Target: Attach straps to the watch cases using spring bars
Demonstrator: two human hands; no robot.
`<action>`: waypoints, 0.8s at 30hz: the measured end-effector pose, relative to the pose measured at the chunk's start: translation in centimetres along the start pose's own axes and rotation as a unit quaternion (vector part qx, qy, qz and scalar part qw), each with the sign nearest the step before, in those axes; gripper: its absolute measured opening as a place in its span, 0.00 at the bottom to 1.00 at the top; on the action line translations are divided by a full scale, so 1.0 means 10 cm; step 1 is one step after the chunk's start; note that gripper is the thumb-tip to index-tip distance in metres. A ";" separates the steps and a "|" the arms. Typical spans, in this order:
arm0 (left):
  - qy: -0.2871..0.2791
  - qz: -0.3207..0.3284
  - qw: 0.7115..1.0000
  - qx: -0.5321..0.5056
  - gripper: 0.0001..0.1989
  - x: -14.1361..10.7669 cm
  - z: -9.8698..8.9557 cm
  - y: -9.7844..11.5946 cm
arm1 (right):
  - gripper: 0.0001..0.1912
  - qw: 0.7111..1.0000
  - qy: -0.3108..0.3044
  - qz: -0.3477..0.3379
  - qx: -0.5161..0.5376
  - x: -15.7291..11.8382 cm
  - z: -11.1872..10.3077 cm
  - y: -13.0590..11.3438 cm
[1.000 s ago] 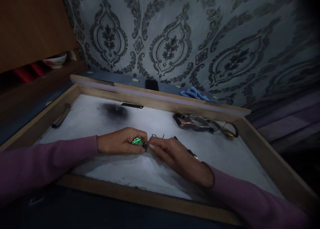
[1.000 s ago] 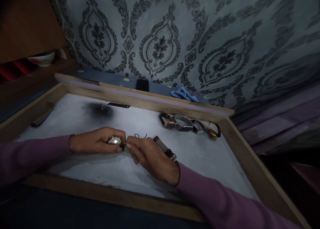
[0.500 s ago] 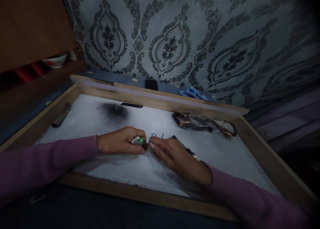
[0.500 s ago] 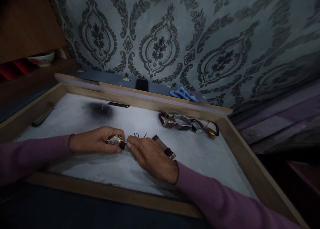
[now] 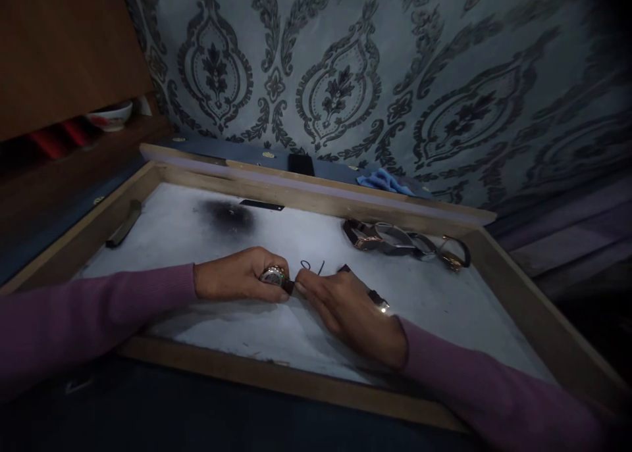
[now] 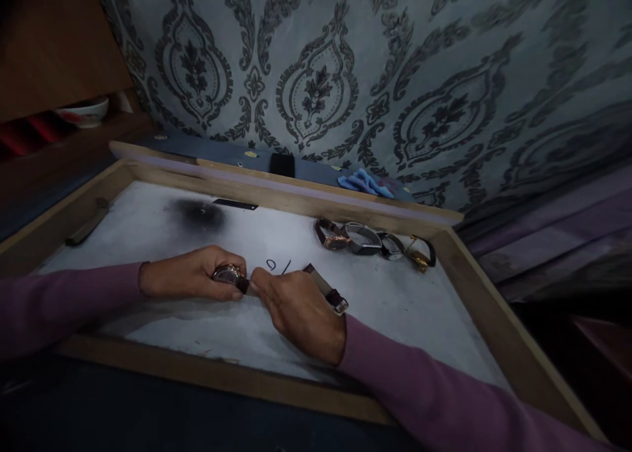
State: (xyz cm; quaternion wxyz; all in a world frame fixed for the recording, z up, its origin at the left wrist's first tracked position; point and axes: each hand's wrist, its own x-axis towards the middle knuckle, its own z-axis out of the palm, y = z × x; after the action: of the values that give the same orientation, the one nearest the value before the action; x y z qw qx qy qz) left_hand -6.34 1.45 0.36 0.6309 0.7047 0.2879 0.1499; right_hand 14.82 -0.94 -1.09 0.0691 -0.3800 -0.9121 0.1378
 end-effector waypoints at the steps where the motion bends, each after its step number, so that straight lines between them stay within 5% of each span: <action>1: -0.001 0.000 1.000 0.000 0.10 0.00 0.00 0.00 | 0.11 1.000 0.001 -0.005 -0.015 0.00 0.01 0.01; 24: -0.054 -0.046 0.997 -0.042 0.16 0.01 -0.06 -0.02 | 0.13 0.997 0.058 -0.049 0.008 -0.02 -0.02 -0.02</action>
State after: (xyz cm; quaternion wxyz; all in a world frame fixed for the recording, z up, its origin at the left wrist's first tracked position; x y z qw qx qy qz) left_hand -6.65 1.97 0.24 0.6809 0.6706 0.2790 0.0940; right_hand 14.91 -1.20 -0.83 0.1315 -0.3419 -0.9229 0.1189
